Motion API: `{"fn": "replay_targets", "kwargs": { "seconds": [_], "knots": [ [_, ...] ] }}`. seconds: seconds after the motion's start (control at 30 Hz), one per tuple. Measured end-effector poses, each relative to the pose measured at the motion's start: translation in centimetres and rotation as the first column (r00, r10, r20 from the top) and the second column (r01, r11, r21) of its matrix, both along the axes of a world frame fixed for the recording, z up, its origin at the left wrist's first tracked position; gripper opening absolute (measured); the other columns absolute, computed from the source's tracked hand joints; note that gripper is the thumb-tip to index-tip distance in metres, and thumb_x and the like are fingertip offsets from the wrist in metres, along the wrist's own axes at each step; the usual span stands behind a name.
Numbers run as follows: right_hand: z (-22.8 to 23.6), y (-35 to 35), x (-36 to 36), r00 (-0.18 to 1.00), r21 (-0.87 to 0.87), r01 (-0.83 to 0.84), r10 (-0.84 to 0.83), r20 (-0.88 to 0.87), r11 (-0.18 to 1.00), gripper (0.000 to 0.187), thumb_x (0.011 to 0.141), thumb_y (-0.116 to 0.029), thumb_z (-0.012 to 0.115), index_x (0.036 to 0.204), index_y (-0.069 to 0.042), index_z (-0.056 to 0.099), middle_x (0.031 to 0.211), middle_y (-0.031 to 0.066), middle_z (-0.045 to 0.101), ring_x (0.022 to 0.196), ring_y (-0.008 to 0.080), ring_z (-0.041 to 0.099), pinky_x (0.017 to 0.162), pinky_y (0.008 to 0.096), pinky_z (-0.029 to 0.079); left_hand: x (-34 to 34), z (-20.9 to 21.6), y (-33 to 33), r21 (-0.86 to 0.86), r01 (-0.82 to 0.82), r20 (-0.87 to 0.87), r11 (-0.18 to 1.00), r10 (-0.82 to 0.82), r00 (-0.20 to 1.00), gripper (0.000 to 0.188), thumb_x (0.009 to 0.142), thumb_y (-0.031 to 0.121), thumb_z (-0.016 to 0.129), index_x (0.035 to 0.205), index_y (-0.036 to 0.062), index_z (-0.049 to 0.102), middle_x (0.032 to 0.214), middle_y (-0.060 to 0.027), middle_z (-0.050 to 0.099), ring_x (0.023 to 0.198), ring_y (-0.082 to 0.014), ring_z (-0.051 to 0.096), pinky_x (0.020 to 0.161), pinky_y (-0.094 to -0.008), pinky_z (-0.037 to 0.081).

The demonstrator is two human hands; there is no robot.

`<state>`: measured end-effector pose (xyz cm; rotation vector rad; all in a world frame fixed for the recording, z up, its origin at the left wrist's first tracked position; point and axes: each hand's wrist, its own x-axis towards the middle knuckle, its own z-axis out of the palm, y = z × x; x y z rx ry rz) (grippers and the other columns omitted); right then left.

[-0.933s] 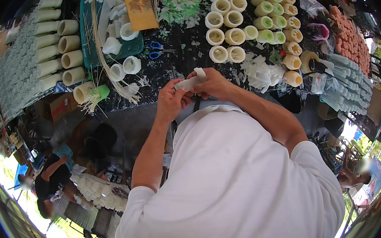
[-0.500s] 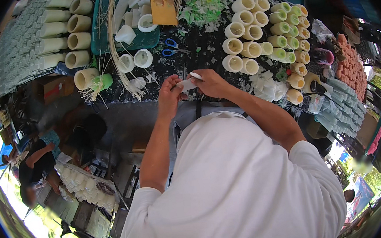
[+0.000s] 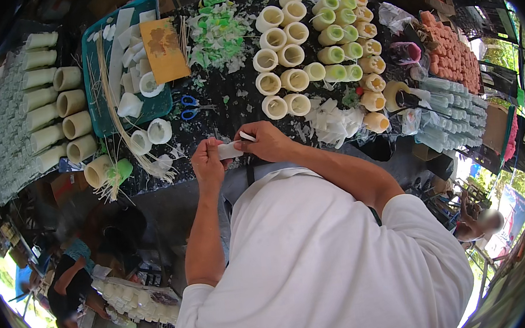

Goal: The person tears white fibrous material into small pieces and inserts them into the open ends of numerous small cylindrical containers arranged on a table. The person repeatedly picks up material, tears it, and places it into the containers.

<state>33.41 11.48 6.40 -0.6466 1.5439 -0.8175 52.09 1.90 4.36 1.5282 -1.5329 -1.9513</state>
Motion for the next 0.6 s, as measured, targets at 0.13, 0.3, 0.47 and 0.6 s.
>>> {"fn": "replay_targets", "kwargs": {
  "seconds": [0.13,0.3,0.47,0.6],
  "knots": [
    [1.9,3.5,-3.1,0.83,-0.405,-0.089,-0.157,-0.535,0.91,0.021,0.086,-0.001,0.074,0.105,-0.004,0.068,0.091,0.0153,0.069,0.083,0.0382,0.07,0.072,0.0461,0.054,-3.9,-0.2,-0.7,-0.332,0.019,-0.08,0.943,-0.048,0.996,0.029,0.109,0.027,0.062,0.107,-0.0005,0.071,0.092,-0.0094,0.072,0.079,-0.0179,0.07,0.063,-0.0322,0.056],
    [2.4,7.4,-6.5,0.81,-0.063,-0.169,0.102,-0.578,0.984,0.028,0.085,0.008,0.063,0.11,-0.001,0.058,0.09,0.0204,0.071,0.086,0.0405,0.071,0.073,0.0487,0.055,-12.0,1.3,-3.1,-0.765,0.365,0.243,0.531,-0.287,0.927,0.024,0.093,0.004,0.072,0.117,0.0034,0.071,0.108,-0.0146,0.068,0.094,-0.0333,0.069,0.077,-0.041,0.057],
    [6.6,10.5,-10.7,0.907,0.018,0.323,-0.304,-0.29,0.946,0.021,0.096,-0.007,0.069,0.115,0.002,0.066,0.081,0.0147,0.073,0.069,0.0241,0.071,0.064,0.0374,0.054,-23.3,1.3,-1.7,-0.752,0.559,0.322,0.35,-0.544,0.775,0.017,0.093,0.011,0.074,0.107,0.0032,0.071,0.101,-0.0146,0.068,0.084,-0.036,0.071,0.072,-0.0457,0.058],
    [7.1,11.0,-14.3,0.728,0.019,0.619,-0.564,-0.39,0.785,0.024,0.098,-0.013,0.071,0.118,0.0,0.07,0.075,0.0106,0.071,0.064,0.016,0.066,0.064,0.0331,0.053,-28.3,-1.9,-1.0,-0.687,0.689,0.486,0.23,-0.559,0.672,0.013,0.092,0.013,0.073,0.102,0.0053,0.072,0.096,-0.0137,0.068,0.085,-0.0382,0.071,0.073,-0.047,0.059]
  ]
}}
